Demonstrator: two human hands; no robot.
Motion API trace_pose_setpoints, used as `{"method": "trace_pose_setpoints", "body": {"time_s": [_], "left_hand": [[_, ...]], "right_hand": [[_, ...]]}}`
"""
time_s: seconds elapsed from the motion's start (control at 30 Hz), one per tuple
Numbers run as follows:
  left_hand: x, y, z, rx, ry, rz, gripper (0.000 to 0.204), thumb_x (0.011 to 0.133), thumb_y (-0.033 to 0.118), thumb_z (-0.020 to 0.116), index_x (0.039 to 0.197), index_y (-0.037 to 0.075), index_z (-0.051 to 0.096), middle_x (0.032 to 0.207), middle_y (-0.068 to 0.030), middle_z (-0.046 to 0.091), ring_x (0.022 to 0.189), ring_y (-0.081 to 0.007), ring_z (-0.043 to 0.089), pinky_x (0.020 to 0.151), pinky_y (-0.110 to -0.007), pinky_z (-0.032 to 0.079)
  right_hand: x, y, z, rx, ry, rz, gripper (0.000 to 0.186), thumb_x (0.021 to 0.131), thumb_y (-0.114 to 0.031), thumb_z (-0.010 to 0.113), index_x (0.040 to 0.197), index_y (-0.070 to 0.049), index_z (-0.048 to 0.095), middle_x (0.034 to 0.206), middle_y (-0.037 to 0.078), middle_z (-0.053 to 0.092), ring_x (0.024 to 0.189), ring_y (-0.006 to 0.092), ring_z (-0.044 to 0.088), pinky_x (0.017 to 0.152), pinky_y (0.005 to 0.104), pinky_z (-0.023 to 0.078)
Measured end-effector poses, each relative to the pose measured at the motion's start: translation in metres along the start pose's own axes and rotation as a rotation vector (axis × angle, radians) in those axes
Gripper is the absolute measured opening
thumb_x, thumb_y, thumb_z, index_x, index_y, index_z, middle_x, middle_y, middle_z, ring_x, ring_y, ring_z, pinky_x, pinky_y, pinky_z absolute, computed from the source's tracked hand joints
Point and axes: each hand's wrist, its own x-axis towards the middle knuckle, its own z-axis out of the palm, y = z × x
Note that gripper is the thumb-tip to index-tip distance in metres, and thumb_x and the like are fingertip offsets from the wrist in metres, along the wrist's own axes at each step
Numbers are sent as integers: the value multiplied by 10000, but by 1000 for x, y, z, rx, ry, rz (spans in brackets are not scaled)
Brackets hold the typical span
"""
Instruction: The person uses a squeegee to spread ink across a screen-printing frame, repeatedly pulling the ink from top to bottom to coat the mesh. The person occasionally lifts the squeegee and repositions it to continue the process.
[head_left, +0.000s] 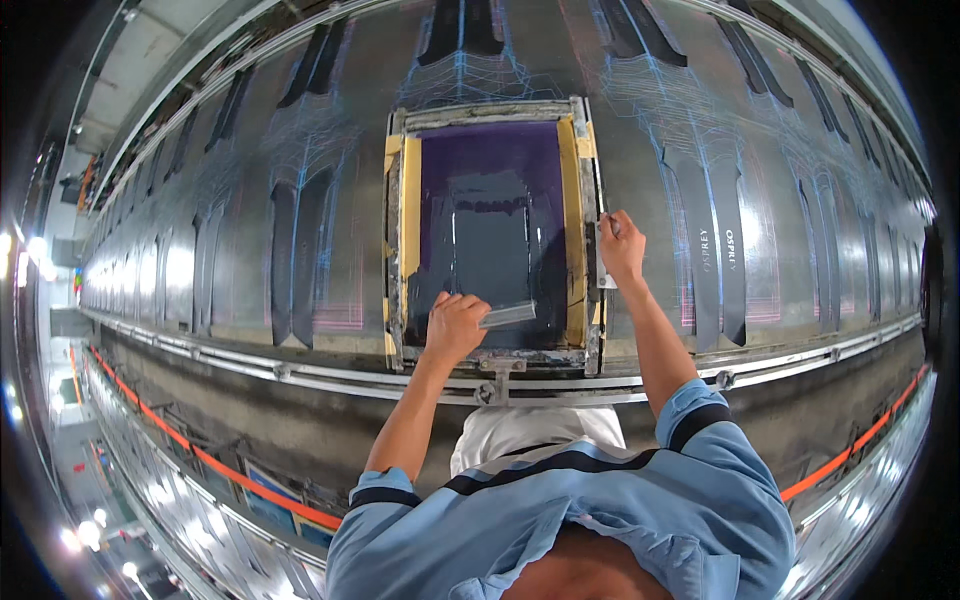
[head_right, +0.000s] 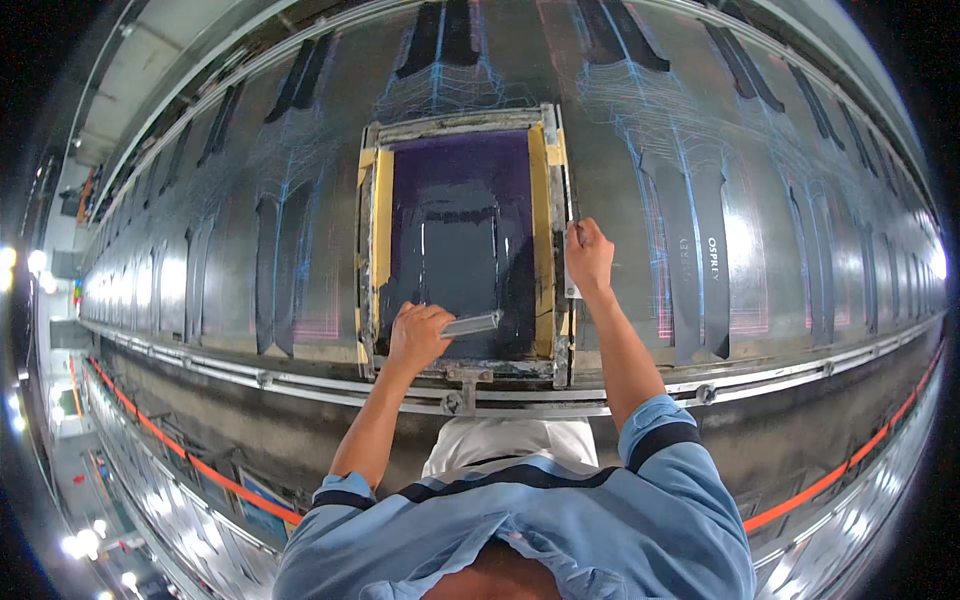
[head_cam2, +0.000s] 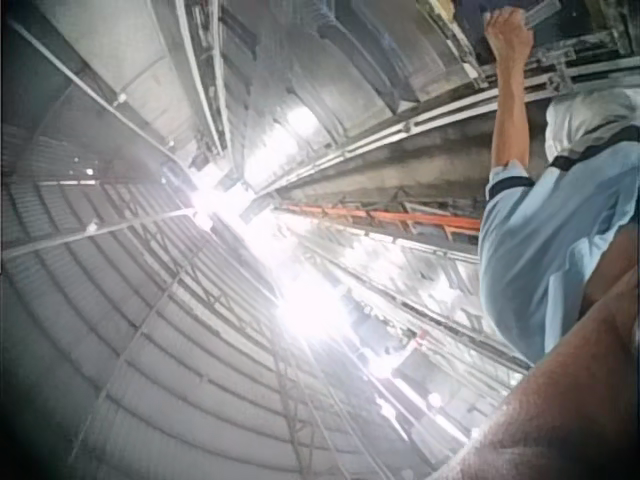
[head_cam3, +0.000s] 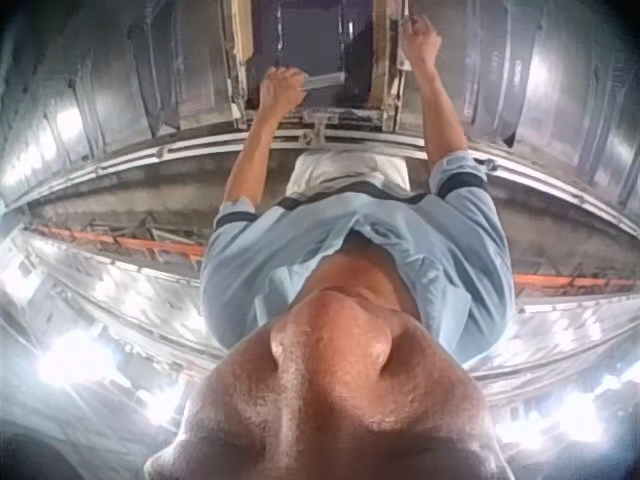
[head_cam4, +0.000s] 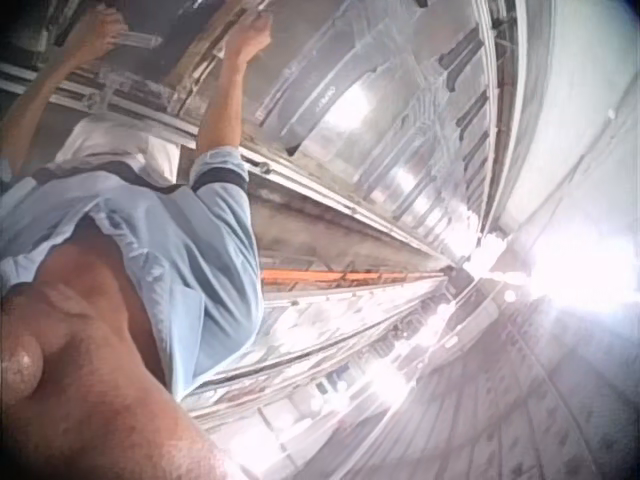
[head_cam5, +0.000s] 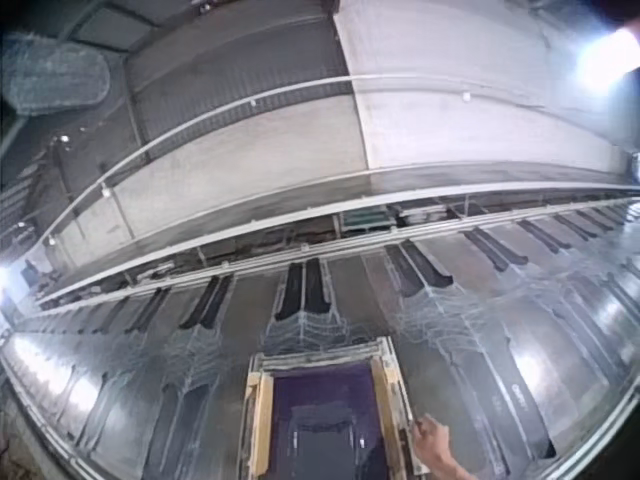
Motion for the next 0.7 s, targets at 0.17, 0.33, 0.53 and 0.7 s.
{"method": "trace_pose_setpoints", "body": {"time_s": [0.17, 0.33, 0.53, 0.7], "left_hand": [[57, -29, -31, -65, -182, 41, 261, 733, 319, 854, 877, 127, 753, 842, -51, 721, 843, -245, 686, 833, -411, 439], [145, -79, -53, -24, -141, 31, 272, 741, 317, 849, 822, 86, 731, 845, -124, 703, 863, -331, 681, 845, -458, 435], [193, -97, -45, 14, -113, 59, 196, 759, 259, 824, 838, 97, 749, 797, -116, 709, 806, -318, 690, 814, -448, 447], [114, -67, -20, 51, -93, 104, 157, 726, 231, 821, 814, 131, 736, 852, -77, 727, 822, -274, 682, 810, -429, 446]], "right_hand": [[7, -12, -7, -423, -74, -6, 298, 963, -341, 650, 952, -45, 678, 868, 200, 710, 848, 418, 685, 762, 502, 528], [46, -118, 22, 16, -577, -399, 448, 915, -505, 692, 1026, -72, 710, 972, 167, 728, 1024, 354, 675, 912, 488, 511], [66, -134, 91, -535, -764, -624, 349, 807, -348, 795, 969, -56, 693, 906, 142, 717, 972, 346, 678, 931, 458, 489], [-13, -117, 65, -605, -769, -653, 262, 730, -204, 795, 923, -63, 687, 857, 120, 704, 920, 306, 686, 905, 441, 487]]}}
